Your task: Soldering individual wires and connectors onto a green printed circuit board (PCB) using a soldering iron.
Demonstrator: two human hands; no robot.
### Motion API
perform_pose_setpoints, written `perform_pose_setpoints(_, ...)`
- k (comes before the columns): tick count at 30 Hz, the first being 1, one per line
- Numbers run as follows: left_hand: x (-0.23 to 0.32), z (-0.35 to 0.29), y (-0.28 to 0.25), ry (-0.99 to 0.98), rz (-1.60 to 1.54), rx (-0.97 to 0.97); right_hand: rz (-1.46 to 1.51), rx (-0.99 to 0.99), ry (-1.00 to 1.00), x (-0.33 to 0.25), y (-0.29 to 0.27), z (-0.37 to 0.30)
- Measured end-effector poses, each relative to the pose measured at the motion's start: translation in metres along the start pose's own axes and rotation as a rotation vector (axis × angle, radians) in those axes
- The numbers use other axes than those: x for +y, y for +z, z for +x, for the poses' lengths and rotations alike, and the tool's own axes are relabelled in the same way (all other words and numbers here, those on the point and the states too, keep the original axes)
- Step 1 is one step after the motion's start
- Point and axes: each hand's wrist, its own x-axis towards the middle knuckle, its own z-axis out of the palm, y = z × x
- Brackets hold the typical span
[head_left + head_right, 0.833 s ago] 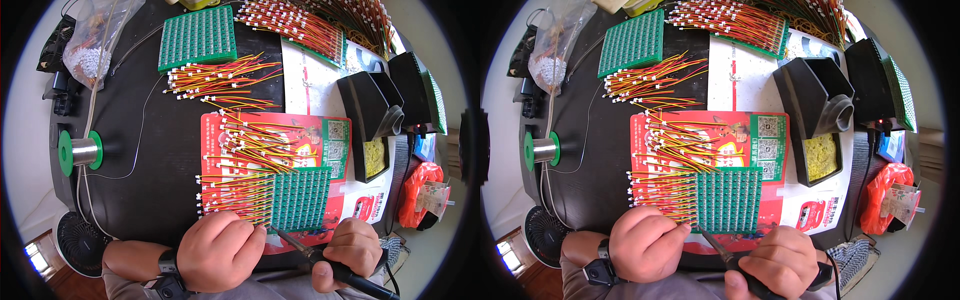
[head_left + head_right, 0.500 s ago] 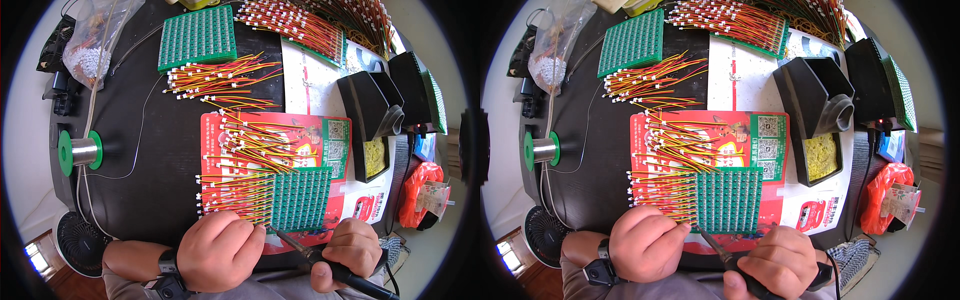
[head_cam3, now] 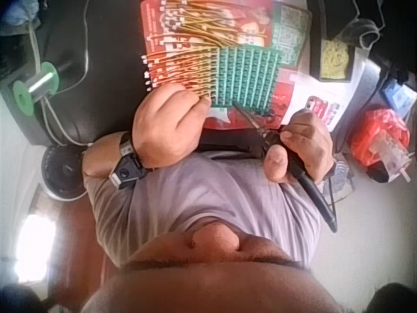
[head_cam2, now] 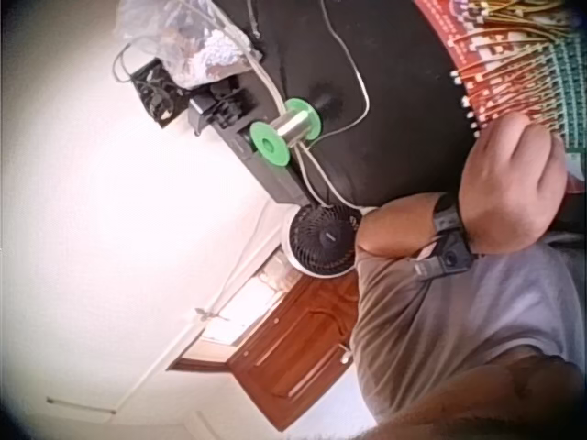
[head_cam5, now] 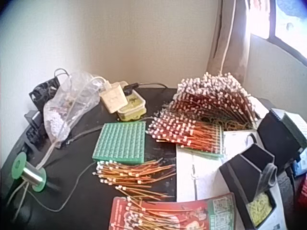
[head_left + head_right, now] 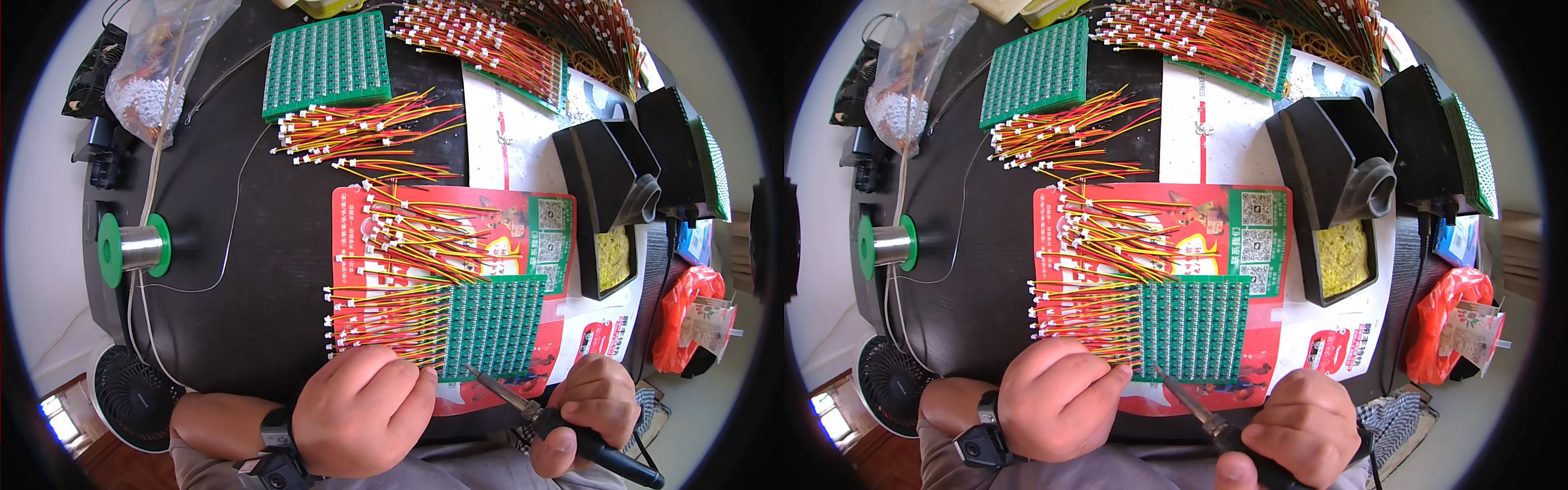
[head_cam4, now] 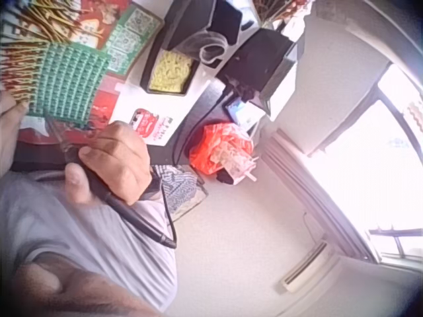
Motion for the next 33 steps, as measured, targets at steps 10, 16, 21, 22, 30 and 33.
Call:
perform_pose_setpoints(10,-0.012,0.01,-0.025,-0.038,0.062,0.244,0.008,0.134,0.065,0.005,0.006,-0.005)
perform_pose_setpoints(16,-0.051,0.03,-0.035,-0.302,0.171,0.208,0.003,0.032,0.049,0.007,-0.005,-0.003)
perform_pose_setpoints(21,-0.055,0.027,-0.034,-0.336,0.129,0.162,-0.004,0.123,0.055,0.005,0.005,-0.005)
perform_pose_setpoints(22,-0.054,0.028,-0.034,-0.346,0.162,0.159,-0.023,0.192,0.055,0.005,0.008,-0.005)
perform_pose_setpoints(30,-0.029,0.025,-0.049,-0.555,-0.419,0.359,-0.019,0.197,0.065,0.005,0.007,-0.004)
perform_pose_setpoints(33,-0.026,0.025,-0.052,-0.391,-0.266,0.215,-0.031,0.198,0.072,0.006,0.006,-0.004)
